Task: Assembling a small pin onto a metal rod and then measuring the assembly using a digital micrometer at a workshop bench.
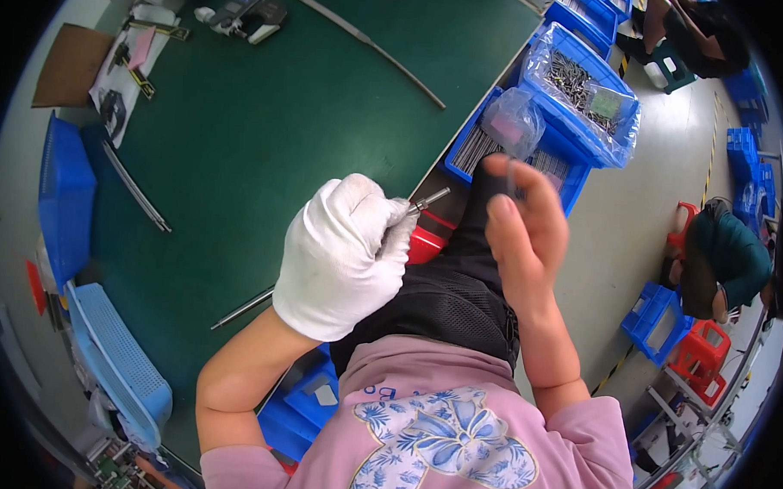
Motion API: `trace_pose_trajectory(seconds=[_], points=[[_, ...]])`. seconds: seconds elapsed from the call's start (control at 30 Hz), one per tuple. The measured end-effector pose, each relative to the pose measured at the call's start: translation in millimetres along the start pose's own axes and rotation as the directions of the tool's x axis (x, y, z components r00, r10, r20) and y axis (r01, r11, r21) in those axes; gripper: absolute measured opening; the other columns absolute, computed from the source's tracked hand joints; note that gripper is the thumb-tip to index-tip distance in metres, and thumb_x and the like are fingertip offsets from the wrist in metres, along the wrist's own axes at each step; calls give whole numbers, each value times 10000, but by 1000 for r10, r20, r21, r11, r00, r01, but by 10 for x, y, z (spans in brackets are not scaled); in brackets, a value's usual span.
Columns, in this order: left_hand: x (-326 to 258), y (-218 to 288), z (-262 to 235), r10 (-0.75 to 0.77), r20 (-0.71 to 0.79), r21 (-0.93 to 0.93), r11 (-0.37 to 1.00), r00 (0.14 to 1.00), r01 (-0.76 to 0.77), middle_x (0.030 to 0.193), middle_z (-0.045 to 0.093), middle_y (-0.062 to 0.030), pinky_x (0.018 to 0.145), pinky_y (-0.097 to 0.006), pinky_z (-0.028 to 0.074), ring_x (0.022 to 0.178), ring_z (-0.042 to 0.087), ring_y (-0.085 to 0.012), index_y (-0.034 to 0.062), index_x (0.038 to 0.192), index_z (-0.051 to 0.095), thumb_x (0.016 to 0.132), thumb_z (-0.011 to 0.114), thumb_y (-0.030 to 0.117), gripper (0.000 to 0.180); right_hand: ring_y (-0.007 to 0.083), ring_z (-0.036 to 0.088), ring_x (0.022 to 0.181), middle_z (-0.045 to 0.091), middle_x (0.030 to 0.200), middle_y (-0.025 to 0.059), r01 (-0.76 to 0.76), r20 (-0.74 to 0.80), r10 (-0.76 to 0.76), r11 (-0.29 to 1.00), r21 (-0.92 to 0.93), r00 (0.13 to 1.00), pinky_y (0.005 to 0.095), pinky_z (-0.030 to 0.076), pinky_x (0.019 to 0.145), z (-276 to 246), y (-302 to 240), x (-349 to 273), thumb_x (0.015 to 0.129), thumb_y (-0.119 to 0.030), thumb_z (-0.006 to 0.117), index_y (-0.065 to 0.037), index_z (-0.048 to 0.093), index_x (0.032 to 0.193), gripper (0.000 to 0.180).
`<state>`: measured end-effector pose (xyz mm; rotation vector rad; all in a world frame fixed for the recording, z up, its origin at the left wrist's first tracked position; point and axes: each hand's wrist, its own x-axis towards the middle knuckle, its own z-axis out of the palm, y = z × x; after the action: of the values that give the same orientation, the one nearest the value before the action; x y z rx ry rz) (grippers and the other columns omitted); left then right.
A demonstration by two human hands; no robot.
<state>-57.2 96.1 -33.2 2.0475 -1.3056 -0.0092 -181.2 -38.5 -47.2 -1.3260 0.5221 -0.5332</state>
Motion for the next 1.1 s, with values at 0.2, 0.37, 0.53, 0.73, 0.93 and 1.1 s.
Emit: trace_pose_trajectory(seconds=[0.2,0.37,0.53,0.73,0.93,1.1], points=[[-27,18,7,16,-29,11,1000,999,-16,707,537,-70,530,-367,437,613,539,-253,51,734,604,675,691,31,107,14,343,511,427,555,-49,23,27,-17,973,-231,999,213,260,437,203,231,118,861,-130,622,13,523,731,217],[-10,33,19,-8,-27,34,999,1000,9,688,539,-59,532,-356,444,603,543,-242,66,718,611,677,703,39,105,22,329,516,404,550,-34,77,11,-77,992,-100,997,227,255,440,248,372,126,862,-136,606,10,497,701,243],[-39,75,7,-29,-24,-9,1000,999,29,690,563,-54,531,-340,446,600,554,-240,65,711,620,686,707,42,93,17,330,524,407,556,-39,41,56,-42,999,19,998,222,250,442,320,385,36,872,-96,583,8,482,698,227],[-45,97,-42,-293,115,-345,884,949,315,679,595,-86,527,-273,441,557,573,-187,21,719,613,736,710,49,102,9,335,509,422,561,-48,137,27,-138,990,46,990,205,252,437,358,362,-37,876,-51,569,-4,480,726,180],[6,62,-93,-429,179,-301,833,886,464,692,613,-113,553,-307,463,591,598,-194,-2,789,634,806,654,110,115,14,341,500,421,560,-42,193,35,-194,981,38,980,204,263,436,350,315,-67,874,-32,566,-9,484,729,168],[-11,16,-212,-237,145,-249,931,961,268,721,608,-95,550,-299,475,614,609,-193,14,804,644,766,673,40,55,17,350,526,433,575,-39,184,48,-183,983,-12,982,198,281,461,288,364,-12,876,-48,578,4,525,765,134]])
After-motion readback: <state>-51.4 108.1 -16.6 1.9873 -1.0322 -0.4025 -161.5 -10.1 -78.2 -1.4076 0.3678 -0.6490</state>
